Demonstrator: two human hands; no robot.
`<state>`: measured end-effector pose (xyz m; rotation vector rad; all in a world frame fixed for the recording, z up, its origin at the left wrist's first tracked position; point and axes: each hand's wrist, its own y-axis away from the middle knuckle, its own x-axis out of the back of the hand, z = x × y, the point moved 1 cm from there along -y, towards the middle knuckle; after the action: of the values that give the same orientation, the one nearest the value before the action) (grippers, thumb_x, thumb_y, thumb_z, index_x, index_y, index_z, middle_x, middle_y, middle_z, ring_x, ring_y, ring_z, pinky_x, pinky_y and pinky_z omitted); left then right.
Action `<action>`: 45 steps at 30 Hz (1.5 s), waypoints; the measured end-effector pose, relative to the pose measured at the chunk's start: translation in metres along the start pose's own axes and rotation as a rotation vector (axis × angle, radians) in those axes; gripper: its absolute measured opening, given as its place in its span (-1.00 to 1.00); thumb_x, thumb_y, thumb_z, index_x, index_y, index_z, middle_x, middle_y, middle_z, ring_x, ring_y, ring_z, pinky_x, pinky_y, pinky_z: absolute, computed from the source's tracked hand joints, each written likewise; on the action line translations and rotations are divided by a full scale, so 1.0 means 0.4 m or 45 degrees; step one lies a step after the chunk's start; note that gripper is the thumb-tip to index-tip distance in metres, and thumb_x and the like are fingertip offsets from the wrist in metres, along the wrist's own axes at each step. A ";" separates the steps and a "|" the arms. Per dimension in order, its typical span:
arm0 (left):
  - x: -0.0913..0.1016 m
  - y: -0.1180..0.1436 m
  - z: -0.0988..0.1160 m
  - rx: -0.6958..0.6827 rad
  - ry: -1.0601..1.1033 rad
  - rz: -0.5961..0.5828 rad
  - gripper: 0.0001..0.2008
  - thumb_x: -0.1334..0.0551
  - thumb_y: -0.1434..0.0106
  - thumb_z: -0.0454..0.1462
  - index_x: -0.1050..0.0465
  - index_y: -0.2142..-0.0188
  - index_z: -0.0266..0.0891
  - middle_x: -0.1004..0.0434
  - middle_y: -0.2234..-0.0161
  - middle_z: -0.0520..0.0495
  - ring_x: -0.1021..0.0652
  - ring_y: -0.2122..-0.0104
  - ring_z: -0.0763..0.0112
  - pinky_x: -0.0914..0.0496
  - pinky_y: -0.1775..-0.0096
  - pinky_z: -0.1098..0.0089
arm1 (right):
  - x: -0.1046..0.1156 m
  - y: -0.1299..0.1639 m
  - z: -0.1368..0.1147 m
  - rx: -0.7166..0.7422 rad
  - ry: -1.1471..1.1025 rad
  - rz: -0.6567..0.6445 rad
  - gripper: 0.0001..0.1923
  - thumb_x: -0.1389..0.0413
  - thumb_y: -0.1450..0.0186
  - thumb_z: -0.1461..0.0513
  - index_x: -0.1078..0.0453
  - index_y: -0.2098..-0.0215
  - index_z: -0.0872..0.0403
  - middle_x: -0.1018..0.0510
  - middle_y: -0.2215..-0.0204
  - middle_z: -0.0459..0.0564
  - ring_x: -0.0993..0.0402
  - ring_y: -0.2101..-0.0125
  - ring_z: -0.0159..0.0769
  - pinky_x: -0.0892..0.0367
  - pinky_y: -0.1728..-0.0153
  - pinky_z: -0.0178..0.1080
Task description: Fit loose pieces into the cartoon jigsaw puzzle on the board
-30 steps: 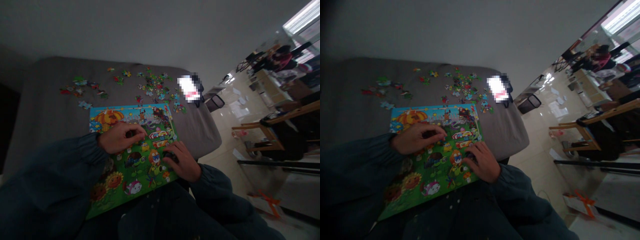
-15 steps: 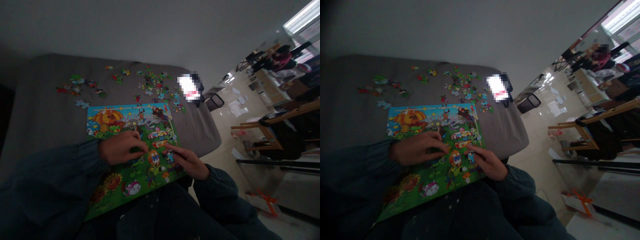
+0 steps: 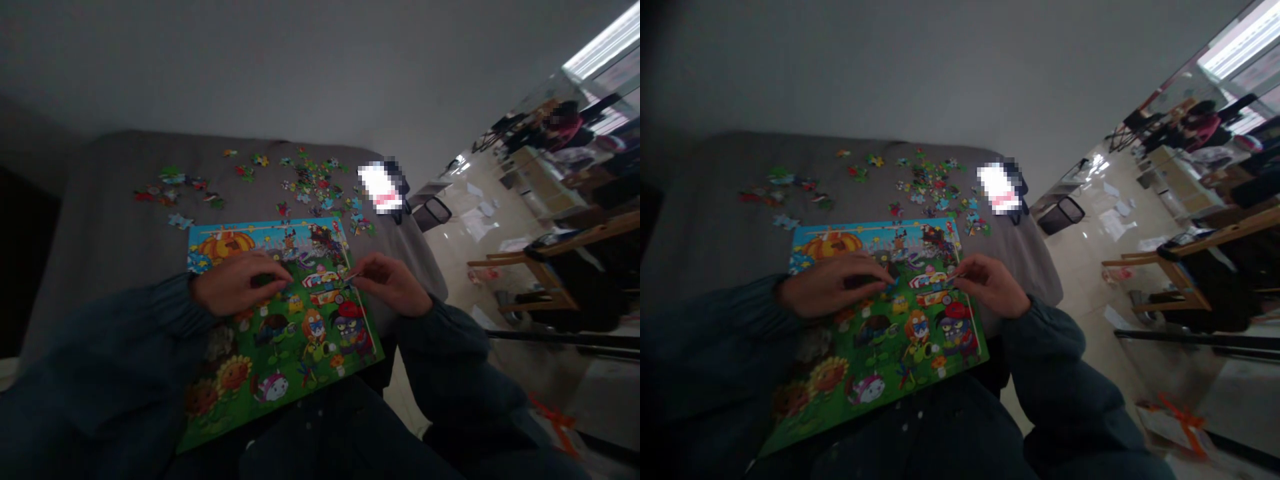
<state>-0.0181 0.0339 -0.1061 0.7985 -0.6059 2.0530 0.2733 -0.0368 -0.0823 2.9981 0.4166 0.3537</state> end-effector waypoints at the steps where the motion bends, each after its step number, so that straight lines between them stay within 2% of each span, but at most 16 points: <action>1: 0.009 -0.001 -0.015 0.006 -0.062 0.061 -0.72 -0.09 -0.37 -0.13 -0.53 0.15 -0.16 -0.60 0.24 -0.08 -0.53 0.22 0.30 -0.34 0.13 0.30 | 0.007 -0.036 -0.009 0.043 0.047 -0.014 -0.82 -0.26 -0.19 0.21 -0.36 0.31 0.07 -0.60 0.30 -0.05 -0.57 0.26 -0.33 -0.47 0.16 -0.19; 4: 0.021 -0.001 -0.046 0.026 -0.298 0.171 -0.71 -0.07 -0.36 -0.14 -0.52 0.11 -0.16 -0.58 0.07 -0.11 -0.50 0.08 0.20 -0.27 -0.02 0.15 | 0.023 -0.163 -0.022 0.161 0.170 -0.058 -0.80 -0.26 -0.17 0.19 -0.34 0.34 0.08 -0.59 0.32 -0.03 -0.55 0.29 -0.32 -0.46 0.16 -0.15; 7: 0.013 0.005 -0.051 0.065 -0.463 0.190 -0.66 -0.09 -0.34 -0.08 -0.48 -0.01 -0.10 -0.47 -0.11 -0.10 -0.37 -0.10 0.04 -0.16 -0.10 0.01 | 0.038 -0.283 -0.015 0.232 0.311 -0.007 -0.76 -0.27 -0.15 0.17 -0.36 0.30 0.09 -0.55 0.37 -0.05 -0.52 0.34 -0.32 -0.46 0.23 -0.17; 11: -0.004 0.014 -0.052 0.138 -0.556 0.155 -0.61 -0.08 -0.35 -0.04 -0.40 -0.11 -0.03 -0.39 -0.18 -0.08 -0.30 -0.16 -0.04 -0.13 -0.10 -0.07 | 0.043 -0.365 0.014 0.286 0.429 0.071 -0.76 -0.21 -0.22 0.18 -0.43 0.17 0.11 -0.57 0.32 -0.01 -0.52 0.32 -0.31 -0.44 0.26 -0.19; 17: -0.015 0.020 -0.073 0.138 -0.533 0.186 -0.61 -0.06 -0.35 -0.04 -0.41 -0.11 0.01 -0.40 -0.17 -0.07 -0.31 -0.16 -0.01 -0.08 -0.13 -0.09 | 0.015 -0.358 0.047 0.343 0.608 0.067 -0.82 -0.22 -0.24 0.17 -0.55 0.23 0.08 -0.59 0.36 -0.04 -0.46 0.36 -0.32 -0.35 0.26 -0.21; 23: -0.019 0.017 -0.084 0.165 -0.494 0.122 -0.61 -0.07 -0.35 -0.03 -0.43 -0.10 0.02 -0.40 -0.17 -0.04 -0.31 -0.17 -0.04 -0.11 -0.13 -0.11 | -0.003 -0.370 0.061 0.409 0.765 0.056 -0.87 -0.24 -0.24 0.18 -0.56 0.25 0.02 -0.56 0.31 -0.04 -0.40 0.19 -0.26 -0.26 0.04 -0.13; 26: -0.018 0.015 -0.085 0.173 -0.501 0.079 -0.60 -0.08 -0.35 -0.03 -0.41 -0.11 0.00 -0.38 -0.18 -0.05 -0.30 -0.17 -0.05 -0.12 -0.13 -0.13 | -0.013 -0.374 0.069 0.456 0.924 0.099 -0.89 -0.26 -0.23 0.16 -0.56 0.30 0.00 -0.51 0.17 0.00 -0.32 0.05 -0.19 -0.12 -0.10 -0.04; 29: -0.016 0.016 -0.086 0.174 -0.507 0.077 -0.59 -0.08 -0.35 -0.03 -0.39 -0.13 -0.01 -0.38 -0.19 -0.06 -0.29 -0.18 -0.04 -0.14 -0.14 -0.11 | -0.013 -0.370 0.069 0.445 1.084 0.207 -0.81 -0.22 -0.25 0.10 -0.54 0.21 -0.02 -0.42 0.04 0.02 -0.23 -0.03 -0.13 -0.08 -0.11 -0.02; 33: -0.015 0.018 -0.088 0.169 -0.526 0.089 -0.60 -0.08 -0.35 -0.04 -0.41 -0.12 0.00 -0.38 -0.18 -0.05 -0.29 -0.18 0.00 -0.15 -0.15 -0.07 | 0.006 -0.357 0.059 0.456 1.092 0.254 -0.79 -0.03 -0.39 0.17 -0.46 0.10 0.00 -0.42 0.06 0.04 -0.24 -0.01 -0.15 -0.09 -0.09 -0.05; 36: -0.013 0.019 -0.090 0.152 -0.520 0.098 -0.62 -0.09 -0.35 -0.05 -0.41 -0.11 0.01 -0.38 -0.18 -0.05 -0.30 -0.18 0.00 -0.14 -0.15 -0.10 | 0.014 -0.350 0.057 0.465 1.069 0.260 -0.79 -0.09 -0.35 0.17 -0.44 0.07 0.00 -0.41 0.05 0.04 -0.24 -0.02 -0.13 -0.10 -0.10 -0.04; 39: -0.012 0.018 -0.092 0.150 -0.532 0.072 -0.62 -0.08 -0.36 -0.07 -0.40 -0.12 0.01 -0.36 -0.20 -0.05 -0.29 -0.19 0.00 -0.13 -0.15 -0.10 | 0.006 -0.346 0.062 0.441 1.102 0.226 -0.68 -0.15 -0.30 0.13 -0.40 0.00 0.01 -0.36 -0.01 0.07 -0.19 -0.05 -0.10 -0.09 -0.12 -0.03; 45: -0.015 0.017 -0.089 0.148 -0.530 0.066 -0.61 -0.08 -0.36 -0.06 -0.41 -0.12 -0.03 -0.37 -0.19 -0.07 -0.28 -0.18 -0.02 -0.15 -0.14 -0.08 | -0.013 -0.340 0.072 0.336 1.168 0.175 -0.60 -0.11 -0.32 0.10 -0.36 -0.10 0.00 -0.27 -0.08 0.10 -0.13 -0.08 -0.04 -0.10 -0.13 0.03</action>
<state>-0.0324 0.0505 -0.1355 1.3077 -0.7437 1.9933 0.2403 0.0903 -0.1283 2.9075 0.3185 1.8189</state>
